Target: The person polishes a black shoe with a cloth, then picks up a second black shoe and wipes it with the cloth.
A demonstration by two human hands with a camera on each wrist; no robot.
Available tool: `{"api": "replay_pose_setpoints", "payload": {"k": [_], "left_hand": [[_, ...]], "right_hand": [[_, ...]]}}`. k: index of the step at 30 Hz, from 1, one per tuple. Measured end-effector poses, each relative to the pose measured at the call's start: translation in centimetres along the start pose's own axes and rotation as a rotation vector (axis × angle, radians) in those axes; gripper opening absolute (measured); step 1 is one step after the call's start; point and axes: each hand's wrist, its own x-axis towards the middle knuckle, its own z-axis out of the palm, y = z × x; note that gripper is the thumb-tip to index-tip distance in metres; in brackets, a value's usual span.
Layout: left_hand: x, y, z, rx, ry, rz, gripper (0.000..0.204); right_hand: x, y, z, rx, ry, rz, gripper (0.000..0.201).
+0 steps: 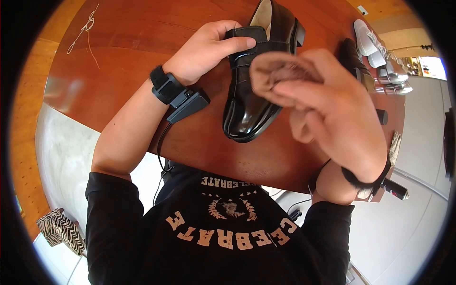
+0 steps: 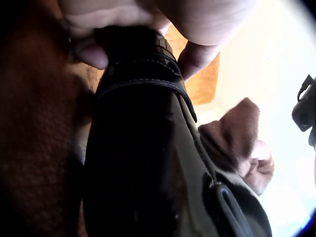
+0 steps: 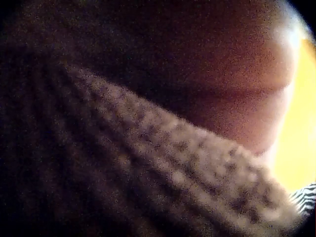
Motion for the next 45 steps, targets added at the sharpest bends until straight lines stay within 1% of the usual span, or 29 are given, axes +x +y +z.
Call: {"api": "replay_pose_setpoints", "payload": {"k": [2,4,7,9,12,15,16,19,20,22,23,25,27,31,34,36,39,40,44,45], "left_hand": [[0.0,0.2,-0.1,0.036,0.008,-0.004,0.024],[0.0,0.1,0.1,0.030,0.022,-0.007,0.024],[-0.1,-0.2,0.3,-0.095,-0.001,-0.003,0.025],[0.0,-0.1,-0.2,-0.052,-0.036,-0.027,0.023],[-0.1,0.4,-0.4,0.031,-0.047,-0.049,0.021],[-0.1,0.6,-0.4,0.049,-0.041,-0.060,0.019],[-0.1,0.5,-0.4,0.040,-0.039,-0.063,0.019],[0.0,-0.1,-0.6,-0.016,-0.065,-0.031,0.019],[0.0,-0.1,-0.5,-0.022,-0.065,-0.039,0.020],[-0.1,0.1,-0.5,-0.035,-0.062,-0.050,0.020],[-0.1,0.2,-0.4,-0.013,-0.051,-0.047,0.020],[-0.1,0.4,-0.3,0.034,-0.030,-0.041,0.021],[-0.1,0.6,-0.4,0.044,-0.039,-0.057,0.021],[-0.1,0.4,-0.4,0.038,-0.024,-0.069,0.021],[0.0,0.1,-0.5,0.018,-0.031,-0.041,0.021],[0.0,-0.1,-0.3,0.003,-0.010,-0.022,0.024],[-0.3,0.5,0.3,-0.068,0.018,-0.029,0.023],[-0.4,0.8,0.7,-0.102,0.016,-0.034,0.022],[-0.3,0.6,0.3,-0.068,0.026,-0.056,0.020],[-0.3,0.6,0.3,-0.072,0.032,-0.059,0.019]], "right_hand": [[-0.1,0.7,-0.3,-0.031,0.032,0.040,0.048],[-0.1,0.5,-0.3,-0.010,0.015,0.028,0.048],[0.1,-1.0,0.4,0.058,-0.045,-0.029,0.048],[0.3,-0.8,0.6,0.038,-0.033,-0.046,0.048],[0.4,0.7,0.6,-0.015,0.054,-0.012,0.049],[0.4,0.6,0.1,0.031,0.034,0.077,0.049],[0.3,-0.1,0.3,0.117,0.005,0.099,0.049],[0.4,-0.9,1.0,0.096,-0.037,-0.015,0.047],[0.4,-1.0,1.4,0.052,-0.019,-0.061,0.047],[0.5,-0.9,1.3,0.037,-0.009,-0.027,0.046],[0.6,-0.6,0.8,0.067,-0.017,0.051,0.046],[0.6,0.3,0.2,0.047,0.007,0.129,0.045],[0.3,1.6,-0.3,-0.053,0.069,0.127,0.045],[0.2,2.2,-0.5,-0.116,0.090,0.157,0.046],[0.3,1.6,-0.2,-0.125,0.052,0.087,0.048],[0.2,0.4,-0.4,0.009,-0.035,0.103,0.049],[0.0,-0.3,0.4,0.022,-0.027,-0.035,0.045],[0.1,-0.9,0.5,0.025,-0.053,-0.038,0.043],[-0.1,-1.0,1.4,-0.034,0.051,-0.104,0.014],[-0.1,-1.0,1.5,-0.035,0.069,-0.120,0.012]]}}
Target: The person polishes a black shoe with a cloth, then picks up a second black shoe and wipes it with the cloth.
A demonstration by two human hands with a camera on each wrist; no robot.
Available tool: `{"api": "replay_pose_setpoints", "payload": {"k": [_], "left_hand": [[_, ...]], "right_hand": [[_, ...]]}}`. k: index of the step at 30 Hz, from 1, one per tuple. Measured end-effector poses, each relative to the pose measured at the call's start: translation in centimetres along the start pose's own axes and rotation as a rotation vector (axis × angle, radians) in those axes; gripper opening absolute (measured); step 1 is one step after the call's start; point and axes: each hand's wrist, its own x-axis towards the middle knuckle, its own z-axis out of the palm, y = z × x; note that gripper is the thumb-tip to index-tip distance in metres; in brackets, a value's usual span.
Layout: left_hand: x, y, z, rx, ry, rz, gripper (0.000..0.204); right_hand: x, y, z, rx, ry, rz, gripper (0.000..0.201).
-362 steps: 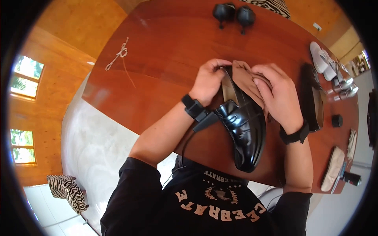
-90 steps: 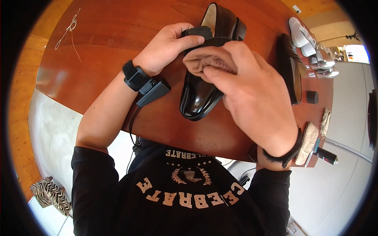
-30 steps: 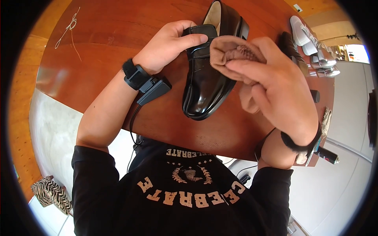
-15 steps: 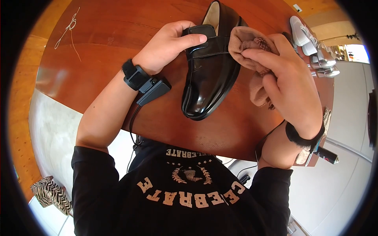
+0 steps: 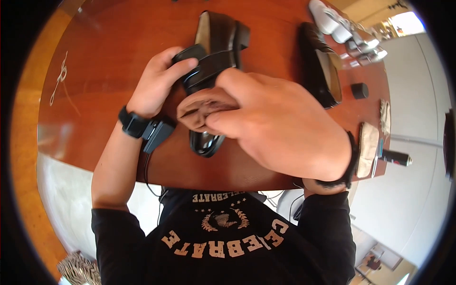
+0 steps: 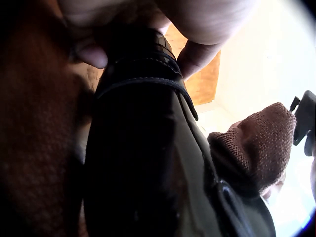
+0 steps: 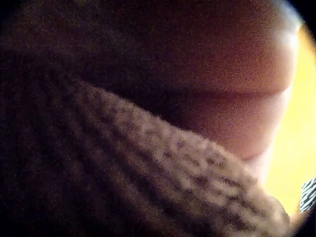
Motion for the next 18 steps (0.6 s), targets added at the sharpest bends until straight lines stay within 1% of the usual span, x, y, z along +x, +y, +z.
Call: {"api": "replay_pose_setpoints", "payload": {"k": [2,3,6,8,10,13,18], "left_hand": [[0.0,-0.1,-0.1,0.000,0.018,-0.008,0.019],[-0.1,-0.2,0.0,-0.066,0.037,-0.038,0.015],[-0.2,0.1,0.2,-0.110,0.046,-0.072,0.011],[-0.2,0.5,0.6,-0.075,0.049,-0.067,0.009],[-0.1,0.2,0.1,-0.044,0.044,-0.053,0.009],[-0.4,0.6,0.8,-0.078,0.054,-0.051,0.011],[-0.2,0.4,0.2,-0.104,0.024,-0.067,0.013]], "right_hand": [[-0.1,-0.3,0.8,-0.026,0.061,-0.024,0.013],[0.0,-0.6,1.1,-0.035,0.078,-0.040,0.013],[0.0,-1.8,3.0,-0.049,0.152,-0.063,0.012],[-0.2,-2.2,3.6,-0.047,0.194,-0.073,0.016],[-0.2,-2.0,3.2,-0.053,0.175,-0.076,0.017],[-0.1,-1.7,3.1,-0.002,0.177,-0.093,0.016],[0.2,-1.8,3.3,-0.013,0.156,-0.077,0.013]]}}
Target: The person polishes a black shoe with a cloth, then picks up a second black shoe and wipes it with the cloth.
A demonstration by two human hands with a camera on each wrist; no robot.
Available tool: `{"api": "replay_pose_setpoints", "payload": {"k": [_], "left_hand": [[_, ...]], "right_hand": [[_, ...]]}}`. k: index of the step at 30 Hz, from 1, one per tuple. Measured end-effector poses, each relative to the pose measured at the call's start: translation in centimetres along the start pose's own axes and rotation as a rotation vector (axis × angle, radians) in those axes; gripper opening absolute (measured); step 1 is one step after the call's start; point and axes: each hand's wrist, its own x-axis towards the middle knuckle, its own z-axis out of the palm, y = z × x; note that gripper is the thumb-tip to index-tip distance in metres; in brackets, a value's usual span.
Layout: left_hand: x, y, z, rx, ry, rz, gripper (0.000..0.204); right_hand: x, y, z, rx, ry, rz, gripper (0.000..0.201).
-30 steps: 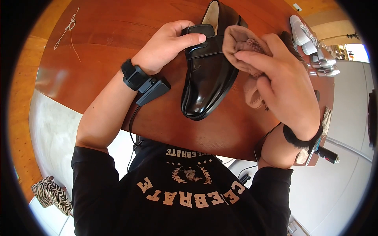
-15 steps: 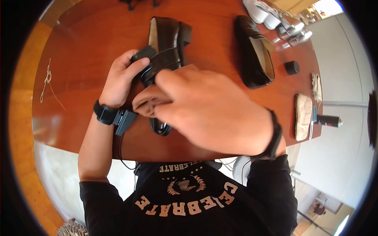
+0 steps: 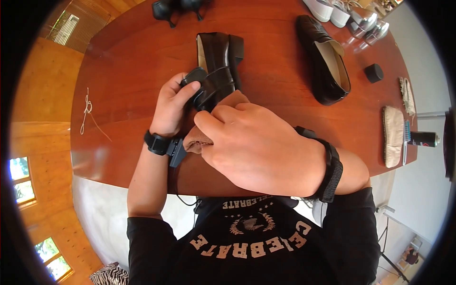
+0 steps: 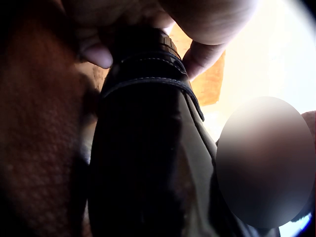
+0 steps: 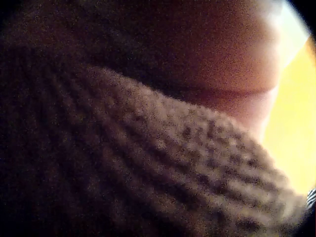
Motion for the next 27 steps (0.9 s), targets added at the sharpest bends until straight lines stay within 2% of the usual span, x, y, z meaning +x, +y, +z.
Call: {"api": "replay_pose_setpoints", "payload": {"k": [12,21,27], "left_hand": [[0.16,-0.17,-0.34,0.013,-0.020,-0.012,0.013],[0.18,-0.42,-0.53,0.014,-0.032,-0.011,0.012],[0.44,-0.69,-0.24,0.037,-0.011,0.019,0.014]], "right_hand": [[0.19,0.16,0.18,0.058,0.014,0.004,0.008],[0.45,0.47,-0.73,0.067,-0.084,0.012,0.006],[0.56,0.60,-0.76,0.067,-0.089,0.016,0.005]]}}
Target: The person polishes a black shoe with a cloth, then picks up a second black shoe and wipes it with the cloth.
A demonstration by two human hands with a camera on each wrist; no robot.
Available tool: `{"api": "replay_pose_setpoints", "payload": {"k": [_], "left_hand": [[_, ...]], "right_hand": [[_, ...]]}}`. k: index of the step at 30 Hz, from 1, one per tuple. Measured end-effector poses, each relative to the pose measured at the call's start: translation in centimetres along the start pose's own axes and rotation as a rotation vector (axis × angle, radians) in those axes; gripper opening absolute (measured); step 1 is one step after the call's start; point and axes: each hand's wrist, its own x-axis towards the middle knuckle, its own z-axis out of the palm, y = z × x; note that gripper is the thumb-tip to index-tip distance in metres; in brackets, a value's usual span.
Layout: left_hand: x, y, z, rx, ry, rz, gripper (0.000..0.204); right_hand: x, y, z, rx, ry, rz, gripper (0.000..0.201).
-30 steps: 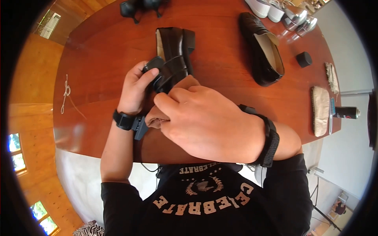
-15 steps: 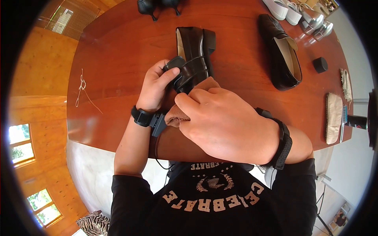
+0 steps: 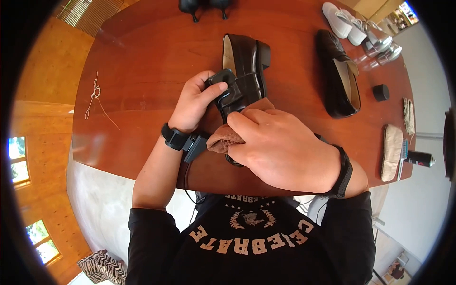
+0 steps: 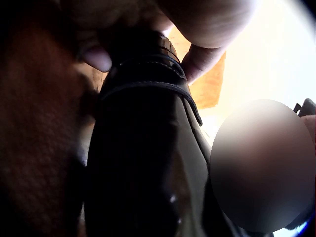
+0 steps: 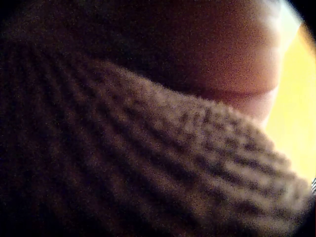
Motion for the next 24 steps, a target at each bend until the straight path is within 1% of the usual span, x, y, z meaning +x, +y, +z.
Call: {"api": "replay_pose_setpoints", "payload": {"k": [3,6,7,10,11,13,14,15,17,18,19,21,22,23,24], "left_hand": [[0.0,-0.2,-0.5,0.028,-0.031,0.008,0.012],[-0.2,0.3,0.3,0.081,0.010,0.015,0.012],[-0.2,0.6,0.4,0.095,0.016,0.021,0.012],[-0.4,1.3,0.2,0.311,-0.030,0.123,0.011],[-0.7,1.7,0.8,0.398,0.003,0.166,0.011],[-1.6,2.9,1.7,0.546,0.066,0.175,0.016],[-1.6,2.9,1.8,0.660,0.110,0.206,0.021],[-1.8,3.2,2.0,0.811,0.127,0.261,0.020],[-2.6,3.9,2.8,1.109,0.142,0.349,0.017],[-3.0,3.9,3.5,1.077,0.135,0.391,0.018],[-3.4,4.0,3.8,1.146,0.126,0.429,0.018],[-4.0,4.3,4.2,1.274,0.096,0.511,0.018],[-4.6,4.5,4.6,1.293,0.104,0.519,0.023],[-5.1,4.6,4.4,1.325,0.083,0.582,0.025],[-5.4,4.9,4.0,1.356,0.069,0.654,0.026]], "right_hand": [[0.1,0.2,-0.1,0.008,0.029,-0.020,0.004],[0.1,0.5,-0.7,0.050,0.017,-0.038,0.014],[0.0,0.6,-0.9,0.050,0.004,-0.041,0.014],[-0.3,1.1,-1.3,0.045,-0.012,-0.037,0.013],[-0.4,1.3,-1.3,0.035,-0.004,-0.034,0.013],[-0.5,1.8,-1.6,0.017,-0.009,-0.010,0.014],[-0.6,2.1,-1.7,0.011,-0.023,0.013,0.014],[-0.9,2.5,-1.6,0.012,-0.039,0.040,0.014],[-1.2,3.5,-1.6,0.050,-0.002,0.054,0.013],[-1.4,3.9,-2.0,0.019,-0.033,0.141,0.014],[-1.9,4.4,-2.3,-0.012,-0.065,0.231,0.015],[-3.4,5.5,-3.2,-0.040,-0.034,0.295,0.018],[-4.5,5.8,-3.3,-0.038,0.042,0.363,0.021],[-5.5,6.3,-3.6,-0.026,0.021,0.403,0.034],[-6.3,6.3,-3.6,-0.029,0.085,0.426,0.034]]}}
